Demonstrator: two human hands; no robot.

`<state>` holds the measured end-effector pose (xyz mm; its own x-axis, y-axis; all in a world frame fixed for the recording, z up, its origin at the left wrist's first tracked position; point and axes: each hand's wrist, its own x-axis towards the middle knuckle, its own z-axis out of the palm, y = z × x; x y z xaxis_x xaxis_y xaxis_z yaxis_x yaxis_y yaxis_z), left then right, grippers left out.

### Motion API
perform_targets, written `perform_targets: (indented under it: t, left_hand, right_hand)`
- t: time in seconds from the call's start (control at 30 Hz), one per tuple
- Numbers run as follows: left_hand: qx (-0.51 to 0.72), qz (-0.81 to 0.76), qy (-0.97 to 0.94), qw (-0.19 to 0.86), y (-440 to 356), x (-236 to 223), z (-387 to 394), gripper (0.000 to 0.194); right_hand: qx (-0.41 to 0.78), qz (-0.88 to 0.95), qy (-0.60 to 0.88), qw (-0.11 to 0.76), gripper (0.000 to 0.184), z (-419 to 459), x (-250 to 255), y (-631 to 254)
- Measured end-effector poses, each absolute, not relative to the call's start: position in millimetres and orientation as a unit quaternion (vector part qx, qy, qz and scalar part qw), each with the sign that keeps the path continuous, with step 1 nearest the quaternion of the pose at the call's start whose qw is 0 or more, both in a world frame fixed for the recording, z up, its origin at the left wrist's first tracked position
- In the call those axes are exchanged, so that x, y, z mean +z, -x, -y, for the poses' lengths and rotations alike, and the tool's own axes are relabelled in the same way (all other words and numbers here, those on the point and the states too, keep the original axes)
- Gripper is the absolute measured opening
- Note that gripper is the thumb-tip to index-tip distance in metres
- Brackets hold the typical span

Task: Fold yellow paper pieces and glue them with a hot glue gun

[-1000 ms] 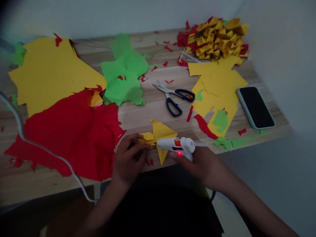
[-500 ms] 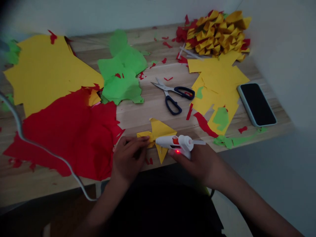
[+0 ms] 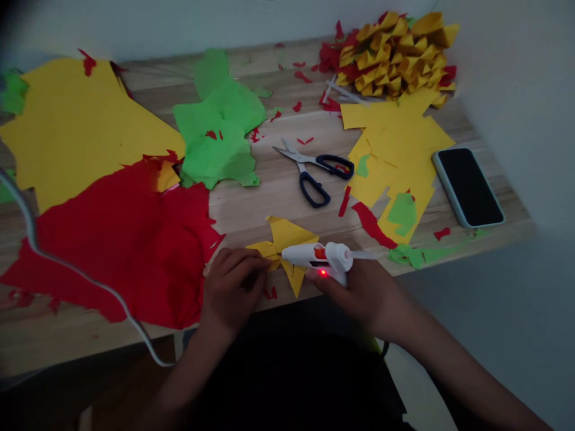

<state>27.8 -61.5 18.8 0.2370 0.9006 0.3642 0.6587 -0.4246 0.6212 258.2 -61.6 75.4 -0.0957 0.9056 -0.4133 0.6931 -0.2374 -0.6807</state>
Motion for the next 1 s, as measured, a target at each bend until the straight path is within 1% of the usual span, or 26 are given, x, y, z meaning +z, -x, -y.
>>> perform_targets:
  t: [0.1,0.23,0.3,0.5,0.8,1.0]
  left_hand:
    - [0.349,-0.501,-0.775,0.162,-28.3,18.8,63.0,0.012]
    - [0.352,-0.493,-0.783,0.142,-27.8,18.4,66.0,0.012]
    - [0.359,-0.490,-0.782,0.140,-27.0,18.4,66.8,0.013]
    - [0.362,-0.491,-0.780,0.142,-25.7,19.3,67.9,0.014]
    - [0.344,-0.512,-0.775,0.142,-26.2,18.3,69.1,0.016]
    - [0.343,-0.511,-0.775,0.145,-25.6,17.4,68.3,0.015]
  right_hand:
    - [0.432,0.595,0.668,0.119,0.038,62.3,76.5,-258.5]
    - [0.458,0.569,0.681,0.044,0.047,63.0,80.3,-259.0]
    - [0.454,0.568,0.686,0.029,0.049,62.7,81.2,-258.7]
    - [0.463,0.569,0.678,0.050,0.047,64.2,77.9,-257.5]
    - [0.467,0.558,0.683,0.057,0.056,68.7,74.8,-264.1]
    - [0.459,0.584,0.667,0.064,0.042,66.6,81.9,-261.2]
